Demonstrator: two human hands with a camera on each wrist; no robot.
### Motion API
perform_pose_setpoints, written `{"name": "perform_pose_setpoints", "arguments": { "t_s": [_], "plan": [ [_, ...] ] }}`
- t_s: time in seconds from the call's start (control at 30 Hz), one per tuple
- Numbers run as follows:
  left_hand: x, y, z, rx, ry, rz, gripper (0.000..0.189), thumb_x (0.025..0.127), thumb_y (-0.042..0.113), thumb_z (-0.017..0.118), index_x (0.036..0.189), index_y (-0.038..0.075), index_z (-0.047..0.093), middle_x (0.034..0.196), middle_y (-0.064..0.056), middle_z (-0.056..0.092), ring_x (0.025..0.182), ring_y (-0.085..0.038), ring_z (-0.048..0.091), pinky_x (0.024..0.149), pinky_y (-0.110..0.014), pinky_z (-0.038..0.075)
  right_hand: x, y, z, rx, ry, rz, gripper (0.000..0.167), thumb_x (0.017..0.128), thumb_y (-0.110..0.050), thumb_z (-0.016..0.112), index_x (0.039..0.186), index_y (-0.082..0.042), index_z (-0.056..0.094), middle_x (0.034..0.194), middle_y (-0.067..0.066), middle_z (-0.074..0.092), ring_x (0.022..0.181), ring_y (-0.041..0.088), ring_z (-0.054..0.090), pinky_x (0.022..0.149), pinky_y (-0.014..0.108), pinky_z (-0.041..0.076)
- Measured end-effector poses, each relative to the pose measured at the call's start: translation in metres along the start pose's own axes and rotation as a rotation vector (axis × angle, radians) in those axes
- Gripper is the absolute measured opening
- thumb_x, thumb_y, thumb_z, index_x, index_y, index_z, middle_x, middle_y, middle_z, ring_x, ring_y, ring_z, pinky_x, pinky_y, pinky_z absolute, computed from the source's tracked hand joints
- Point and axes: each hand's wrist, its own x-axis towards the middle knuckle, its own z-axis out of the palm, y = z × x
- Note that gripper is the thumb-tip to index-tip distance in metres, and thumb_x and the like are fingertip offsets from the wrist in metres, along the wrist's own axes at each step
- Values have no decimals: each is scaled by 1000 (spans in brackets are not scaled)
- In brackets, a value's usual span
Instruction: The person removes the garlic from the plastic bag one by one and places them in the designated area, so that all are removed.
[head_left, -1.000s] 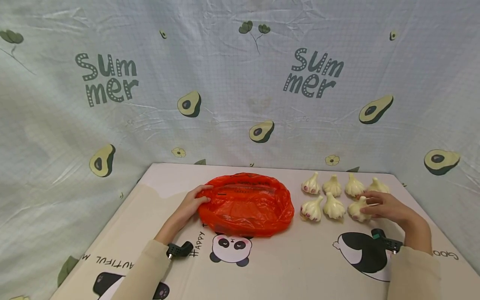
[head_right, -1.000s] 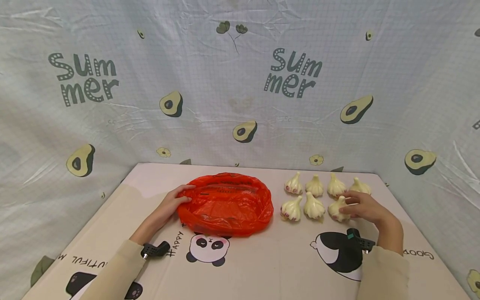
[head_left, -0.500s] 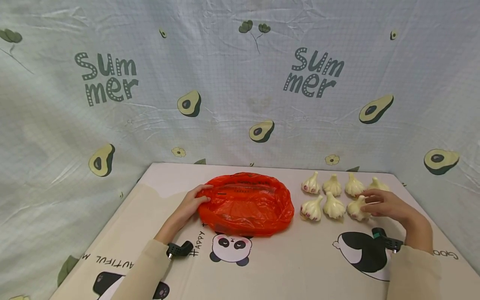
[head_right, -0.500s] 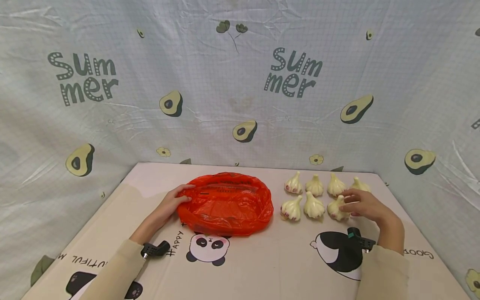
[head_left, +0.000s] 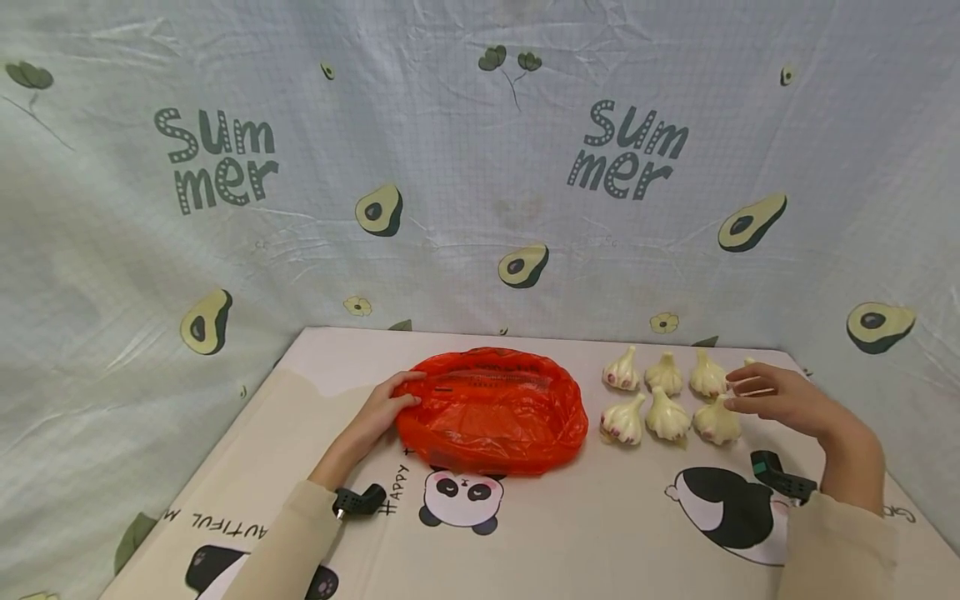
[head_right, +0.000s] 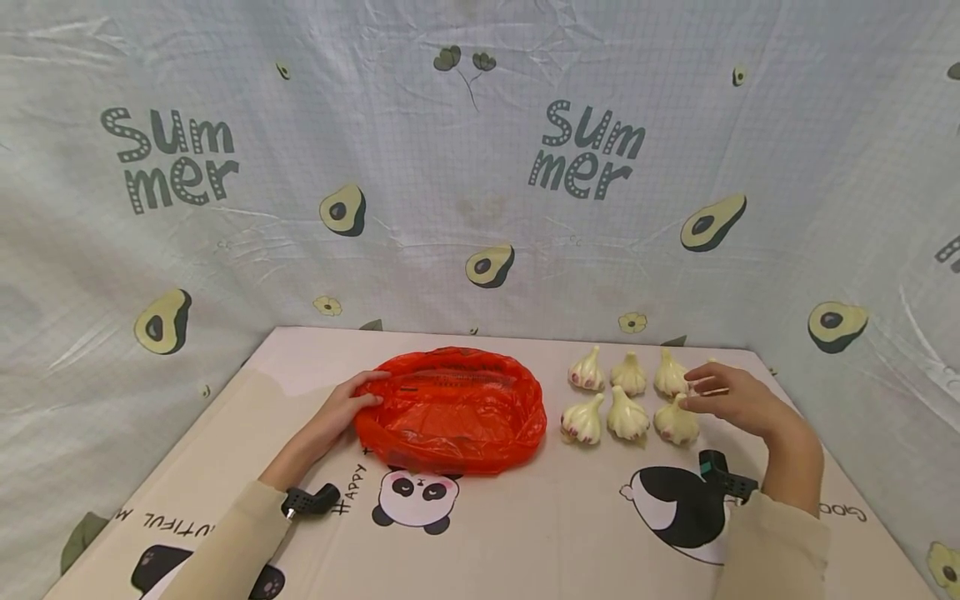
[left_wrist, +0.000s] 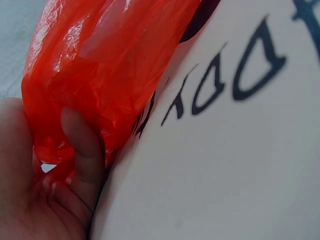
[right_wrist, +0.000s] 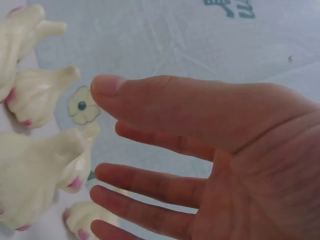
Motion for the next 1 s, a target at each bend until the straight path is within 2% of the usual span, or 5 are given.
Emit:
{"name": "perform_pose_setpoints", "arguments": {
  "t_s": [0.23, 0.37, 0.47, 0.7, 1.0],
  "plan": [
    [-2, 1, -2, -12, 1, -7, 49, 101, 12, 51, 150, 13, 50, 164, -15, 39, 147, -39, 41, 123, -57, 35, -1, -19, -5, -31, 56, -26, 57, 102, -31, 62, 143, 7, 48, 141, 38, 51, 124, 57, 55, 92, 66, 54],
    [-3, 3, -1, -11, -2, -4, 49, 102, 12, 50, 151, 12, 48, 165, -17, 37, 147, -40, 39, 124, -57, 34, 2, -31, -5, -45, 101, -71, 53, 101, -28, 63, 140, 7, 51, 138, 36, 55, 122, 53, 59, 88, 52, 59],
    [-4, 3, -1, -9, -5, -4, 49, 102, 12, 51, 151, 12, 49, 165, -17, 36, 148, -40, 39, 125, -58, 33, 3, -40, -5, -56, 115, -85, 52, 101, -29, 64, 139, 5, 53, 138, 34, 58, 122, 52, 60, 85, 46, 59],
    [-3, 1, -1, -20, 9, -3, 48, 101, 12, 52, 149, 14, 52, 163, -14, 40, 146, -38, 41, 125, -57, 33, 5, -62, -1, -85, 134, -90, 52, 103, -35, 61, 141, 0, 54, 139, 31, 60, 127, 52, 57, 95, 66, 53],
    [-2, 2, -1, -12, 17, 11, 44, 100, 11, 53, 144, 13, 56, 159, -15, 45, 144, -38, 44, 124, -59, 33, 6, -76, 6, -53, 164, -126, 56, 103, -34, 62, 145, -1, 47, 139, 30, 58, 126, 52, 57, 95, 66, 53]
  ]
}}
